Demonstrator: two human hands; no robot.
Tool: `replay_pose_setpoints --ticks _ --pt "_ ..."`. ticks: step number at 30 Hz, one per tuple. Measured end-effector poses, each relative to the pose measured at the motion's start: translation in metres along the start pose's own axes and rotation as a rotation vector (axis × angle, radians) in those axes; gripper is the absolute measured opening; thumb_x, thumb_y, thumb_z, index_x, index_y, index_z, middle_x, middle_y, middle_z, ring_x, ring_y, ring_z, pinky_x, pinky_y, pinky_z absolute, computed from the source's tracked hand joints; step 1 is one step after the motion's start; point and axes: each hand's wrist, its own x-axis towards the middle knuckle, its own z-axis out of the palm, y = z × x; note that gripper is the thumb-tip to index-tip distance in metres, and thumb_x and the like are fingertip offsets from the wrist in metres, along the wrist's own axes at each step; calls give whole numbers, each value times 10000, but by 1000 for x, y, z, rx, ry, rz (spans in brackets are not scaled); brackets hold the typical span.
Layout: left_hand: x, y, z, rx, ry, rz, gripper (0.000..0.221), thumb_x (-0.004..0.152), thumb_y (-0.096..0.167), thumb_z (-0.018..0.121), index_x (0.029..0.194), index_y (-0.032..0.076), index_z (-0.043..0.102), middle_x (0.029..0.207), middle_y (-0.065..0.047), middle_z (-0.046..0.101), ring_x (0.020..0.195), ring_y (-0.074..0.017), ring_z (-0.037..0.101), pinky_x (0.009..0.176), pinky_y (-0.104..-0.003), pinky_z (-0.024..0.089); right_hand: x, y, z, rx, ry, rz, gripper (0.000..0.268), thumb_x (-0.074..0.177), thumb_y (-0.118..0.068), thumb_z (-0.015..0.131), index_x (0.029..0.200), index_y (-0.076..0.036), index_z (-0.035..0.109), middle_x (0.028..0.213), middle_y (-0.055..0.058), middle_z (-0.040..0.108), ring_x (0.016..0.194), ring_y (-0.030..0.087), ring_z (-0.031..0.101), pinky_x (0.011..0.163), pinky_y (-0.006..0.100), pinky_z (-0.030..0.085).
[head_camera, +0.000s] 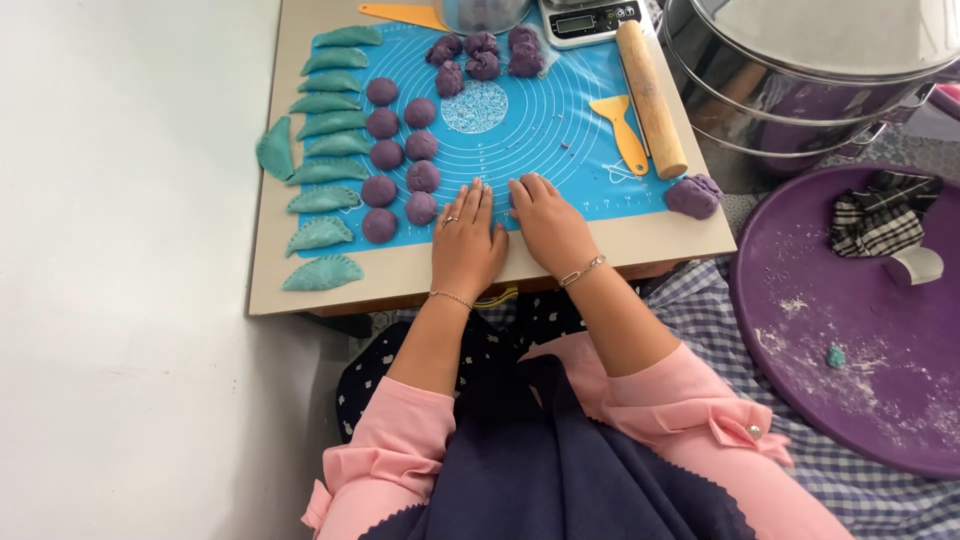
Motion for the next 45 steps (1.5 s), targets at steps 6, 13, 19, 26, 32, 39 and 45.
replay_pose_setpoints --ticks 6,13,19,26,32,39,45 --pt "0 -1 0 0 14 11 623 950 337 446 1533 117 448 1614 -89 402 1495 -274 357 1211 -483 256 -1 -2 -4 90 70 -15 391 1055 -197 533 1387 10 530 1289 187 575 1311 342 555 1158 407 413" --pt "1 0 -3 -1 -25 -4 622 970 338 419 1549 110 423 1634 -97 370 1514 -275 325 1222 -478 224 -14 -12 -33 148 -25 160 441 1101 -250 434 1493 -50 455 1389 241 515 1359 376 504 1133 449 432" --pt "0 2 -3 10 -26 -2 617 975 342 430 1549 116 421 1637 -87 364 1519 -262 316 1232 -472 214 -6 -6 -18 184 21 130 481 1059 -208 534 1492 -9 462 1426 244 511 1391 387 473 1133 444 443" --pt "-2 2 -6 23 -15 5 615 970 343 428 1542 116 433 1626 -89 384 1506 -267 340 1218 -471 238 -23 -6 -17 190 151 81 367 1007 -200 567 1358 -100 608 1343 163 589 1268 334 597 1052 407 506" --pt "-2 4 -9 8 -43 -8 612 980 342 412 1549 117 421 1634 -86 372 1515 -262 323 1224 -469 225 -14 -4 -22 274 178 116 389 1013 -180 614 1368 -23 589 1345 212 587 1293 380 569 1074 437 487" --pt "-1 4 -10 23 -50 -11 615 976 350 423 1547 122 422 1635 -80 370 1515 -258 322 1223 -471 236 -17 -3 -19 345 150 35 321 1023 -213 602 1321 -97 628 1341 104 621 1246 293 624 1054 395 507" --pt "-1 4 -9 15 -32 -8 611 966 342 434 1533 113 447 1621 -85 393 1505 -264 343 1215 -473 254 -18 -3 -20 357 200 42 298 1024 -216 617 1292 -88 644 1295 124 642 1184 328 654 1000 415 542"
